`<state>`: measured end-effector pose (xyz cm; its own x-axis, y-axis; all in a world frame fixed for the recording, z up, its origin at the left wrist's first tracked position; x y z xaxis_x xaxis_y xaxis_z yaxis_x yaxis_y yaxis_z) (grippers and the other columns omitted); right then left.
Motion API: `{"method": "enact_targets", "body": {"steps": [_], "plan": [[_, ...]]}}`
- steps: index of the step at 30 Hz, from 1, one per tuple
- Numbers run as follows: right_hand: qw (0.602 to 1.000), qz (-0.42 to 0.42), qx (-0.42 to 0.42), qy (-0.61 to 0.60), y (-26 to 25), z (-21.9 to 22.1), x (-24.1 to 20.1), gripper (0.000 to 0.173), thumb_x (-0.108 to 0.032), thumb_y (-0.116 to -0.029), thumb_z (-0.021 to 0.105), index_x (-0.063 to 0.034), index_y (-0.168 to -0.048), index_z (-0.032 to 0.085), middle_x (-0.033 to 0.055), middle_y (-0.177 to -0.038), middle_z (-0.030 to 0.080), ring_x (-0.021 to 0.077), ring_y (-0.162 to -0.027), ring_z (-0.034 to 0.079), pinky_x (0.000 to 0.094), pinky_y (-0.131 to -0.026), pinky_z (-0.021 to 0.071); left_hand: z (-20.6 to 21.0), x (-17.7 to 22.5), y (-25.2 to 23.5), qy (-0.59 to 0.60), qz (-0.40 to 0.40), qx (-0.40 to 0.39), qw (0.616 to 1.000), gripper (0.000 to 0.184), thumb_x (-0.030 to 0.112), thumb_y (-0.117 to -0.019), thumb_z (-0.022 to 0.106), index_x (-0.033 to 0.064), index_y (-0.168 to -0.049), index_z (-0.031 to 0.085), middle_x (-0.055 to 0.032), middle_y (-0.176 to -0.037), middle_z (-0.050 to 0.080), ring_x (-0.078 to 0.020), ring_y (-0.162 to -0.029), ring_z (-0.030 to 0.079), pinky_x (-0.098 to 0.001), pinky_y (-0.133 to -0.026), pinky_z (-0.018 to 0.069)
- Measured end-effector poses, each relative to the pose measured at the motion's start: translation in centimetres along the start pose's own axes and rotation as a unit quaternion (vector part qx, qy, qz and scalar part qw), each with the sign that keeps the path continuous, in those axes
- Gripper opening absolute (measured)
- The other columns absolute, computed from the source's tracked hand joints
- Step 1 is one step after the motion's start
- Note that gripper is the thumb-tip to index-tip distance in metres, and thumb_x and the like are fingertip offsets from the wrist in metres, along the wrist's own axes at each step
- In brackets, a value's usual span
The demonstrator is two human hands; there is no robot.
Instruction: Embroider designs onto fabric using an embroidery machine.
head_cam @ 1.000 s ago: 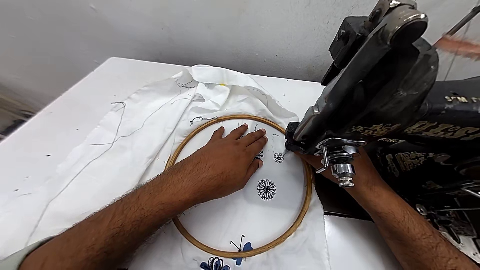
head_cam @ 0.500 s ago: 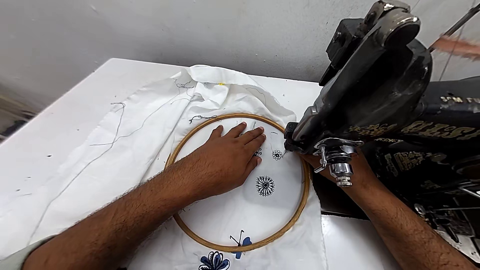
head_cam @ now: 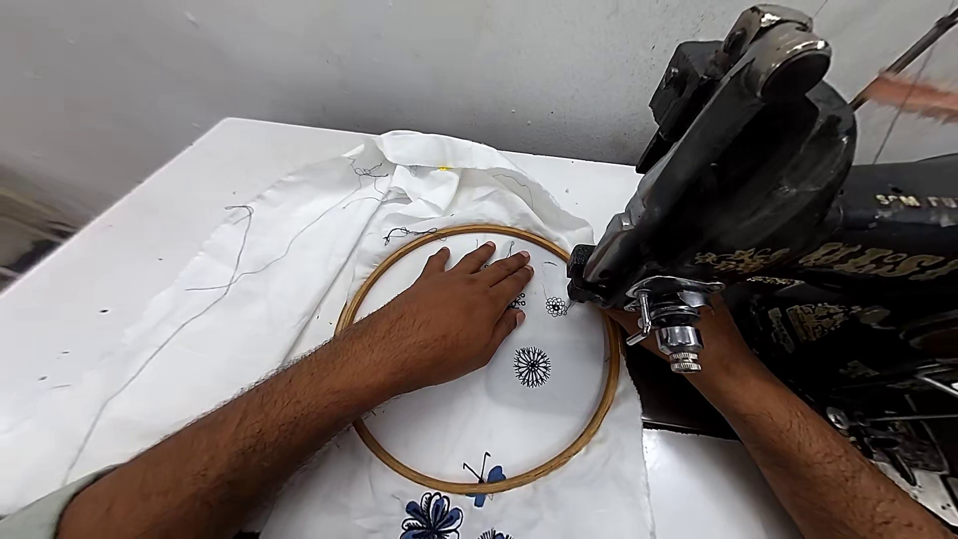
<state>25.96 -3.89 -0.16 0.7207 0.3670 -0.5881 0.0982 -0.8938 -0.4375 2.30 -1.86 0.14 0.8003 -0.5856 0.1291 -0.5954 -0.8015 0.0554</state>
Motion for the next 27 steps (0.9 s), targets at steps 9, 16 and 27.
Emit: {"method": "enact_targets", "body": {"steps": [9,16,27], "plan": [[1.000,-0.011,0.018,0.009,-0.33,0.67,0.70,0.024,-0.019,-0.0851,0.071,-0.0005,-0.101,0.068,0.0077,-0.091,0.067,0.0053,-0.088,0.063,0.0233,-0.081,0.0497,-0.01,-0.15,-0.16,-0.002,-0.003,0.004,1.000,0.058,0.045,-0.1101,0.026,0.0188,-0.159,0.041,0.0023,-0.167,0.034,-0.0307,-0.154,0.031,-0.0707,-0.115,0.0273],[0.998,0.010,0.015,-0.055,-0.36,-0.04,0.18,0.021,-0.019,-0.0838,0.072,-0.0056,-0.099,0.066,-0.0040,-0.086,0.063,-0.0101,-0.084,0.058,0.0093,-0.078,0.0458,0.23,0.13,-0.36,0.006,0.003,0.014,1.000,0.057,0.044,-0.1101,0.026,0.0186,-0.159,0.042,0.0025,-0.167,0.034,-0.0304,-0.154,0.031,-0.0714,-0.115,0.0255],[1.000,0.005,-0.002,0.007,-0.36,-0.16,0.49,0.024,-0.022,-0.0860,0.070,-0.0030,-0.101,0.067,0.0047,-0.088,0.065,0.0011,-0.084,0.061,0.0198,-0.079,0.0480,0.52,-0.03,-0.67,0.006,0.007,0.022,1.000,0.058,0.045,-0.1102,0.024,0.0188,-0.159,0.041,0.0031,-0.167,0.034,-0.0298,-0.155,0.029,-0.0707,-0.116,0.0235]]}}
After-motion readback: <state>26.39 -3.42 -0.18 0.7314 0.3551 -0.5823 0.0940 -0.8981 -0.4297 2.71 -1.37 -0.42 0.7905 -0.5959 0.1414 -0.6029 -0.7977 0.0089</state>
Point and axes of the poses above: each hand's wrist, its own y-axis away from the middle knuckle, its own z-axis out of the palm, x = y × z, the point moved 2 cm from there along -y, towards the middle knuckle
